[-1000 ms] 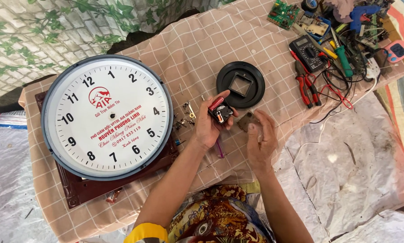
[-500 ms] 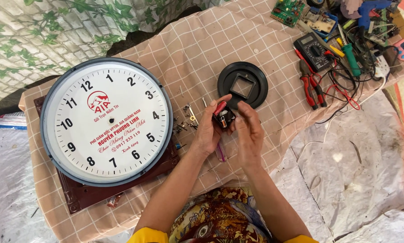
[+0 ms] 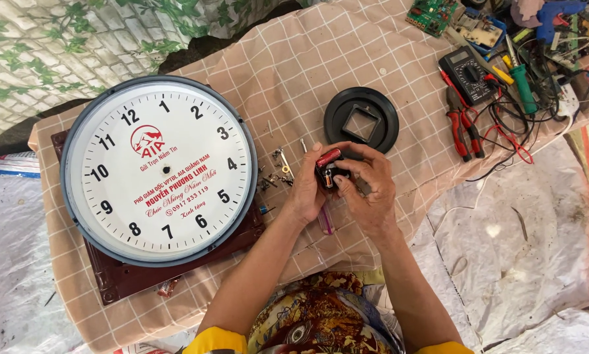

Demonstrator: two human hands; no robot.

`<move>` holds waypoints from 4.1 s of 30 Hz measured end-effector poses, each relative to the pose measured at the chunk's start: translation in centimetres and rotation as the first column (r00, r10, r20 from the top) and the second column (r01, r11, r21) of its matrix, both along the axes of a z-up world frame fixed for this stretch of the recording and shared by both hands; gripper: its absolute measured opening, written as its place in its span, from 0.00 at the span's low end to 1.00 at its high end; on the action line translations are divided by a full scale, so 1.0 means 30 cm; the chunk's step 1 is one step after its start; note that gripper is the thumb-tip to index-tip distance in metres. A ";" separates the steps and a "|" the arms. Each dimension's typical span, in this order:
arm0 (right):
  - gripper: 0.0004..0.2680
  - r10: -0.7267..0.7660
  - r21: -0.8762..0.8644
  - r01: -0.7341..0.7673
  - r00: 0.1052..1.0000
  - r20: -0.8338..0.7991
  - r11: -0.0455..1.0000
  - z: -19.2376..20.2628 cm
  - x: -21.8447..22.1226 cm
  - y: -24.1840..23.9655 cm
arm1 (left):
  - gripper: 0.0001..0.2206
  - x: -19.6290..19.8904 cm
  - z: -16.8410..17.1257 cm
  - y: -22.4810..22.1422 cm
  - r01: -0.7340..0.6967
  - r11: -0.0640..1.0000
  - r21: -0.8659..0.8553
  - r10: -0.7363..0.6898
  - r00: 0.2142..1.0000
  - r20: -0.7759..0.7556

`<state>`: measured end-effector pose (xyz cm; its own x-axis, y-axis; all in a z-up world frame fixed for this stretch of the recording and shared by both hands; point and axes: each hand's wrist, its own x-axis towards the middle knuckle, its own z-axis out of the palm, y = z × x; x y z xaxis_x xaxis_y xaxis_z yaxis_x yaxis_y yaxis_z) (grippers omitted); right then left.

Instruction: The person removes the back cover of a round wall clock and uses pliers to adjust a small metal tab on the clock's internal mechanism. The person holds the mechanism with one hand while manipulating the tab with the other.

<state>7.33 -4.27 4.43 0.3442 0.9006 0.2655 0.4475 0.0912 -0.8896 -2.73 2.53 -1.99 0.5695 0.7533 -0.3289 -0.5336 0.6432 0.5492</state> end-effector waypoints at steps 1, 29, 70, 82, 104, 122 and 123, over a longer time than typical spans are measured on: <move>0.10 0.002 0.000 -0.002 1.000 0.000 1.000 -0.004 0.008 0.001 | 0.26 0.002 -0.013 0.001 -0.002 1.000 0.000 0.002 1.000 0.000; 0.09 0.155 0.116 -0.175 0.975 0.159 0.978 -0.018 0.080 -0.012 | 0.32 0.002 -0.076 0.021 0.114 0.992 -0.053 -0.109 0.990 0.086; 0.11 -0.077 0.046 0.061 0.790 0.608 0.997 -0.209 0.065 -0.100 | 0.22 -0.021 0.020 -0.001 0.072 0.785 0.616 0.257 0.866 -0.429; 0.09 -0.080 0.049 0.063 0.794 0.603 0.997 -0.214 0.067 -0.100 | 0.20 -0.023 0.061 -0.021 0.272 0.507 0.818 0.421 0.750 -0.510; 0.09 -0.063 0.020 0.064 0.790 0.610 0.998 -0.224 0.076 -0.103 | 0.23 -0.015 0.023 -0.015 0.325 0.380 0.866 0.571 0.654 -0.496; 0.10 -0.109 0.114 0.058 0.850 0.516 0.992 -0.175 0.059 -0.098 | 0.22 0.000 -0.053 -0.032 0.030 0.643 0.765 0.385 0.851 -0.357; 0.09 -0.126 0.151 0.057 0.859 0.496 0.987 -0.165 0.056 -0.095 | 0.22 0.000 -0.048 -0.033 0.016 0.670 0.742 0.353 0.872 -0.338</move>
<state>9.01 -7.11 -0.52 0.2125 0.8186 0.5335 0.8420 0.1237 -0.5251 -2.73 1.53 -3.43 0.3485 0.9206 0.1763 -0.1866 -0.1161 0.9755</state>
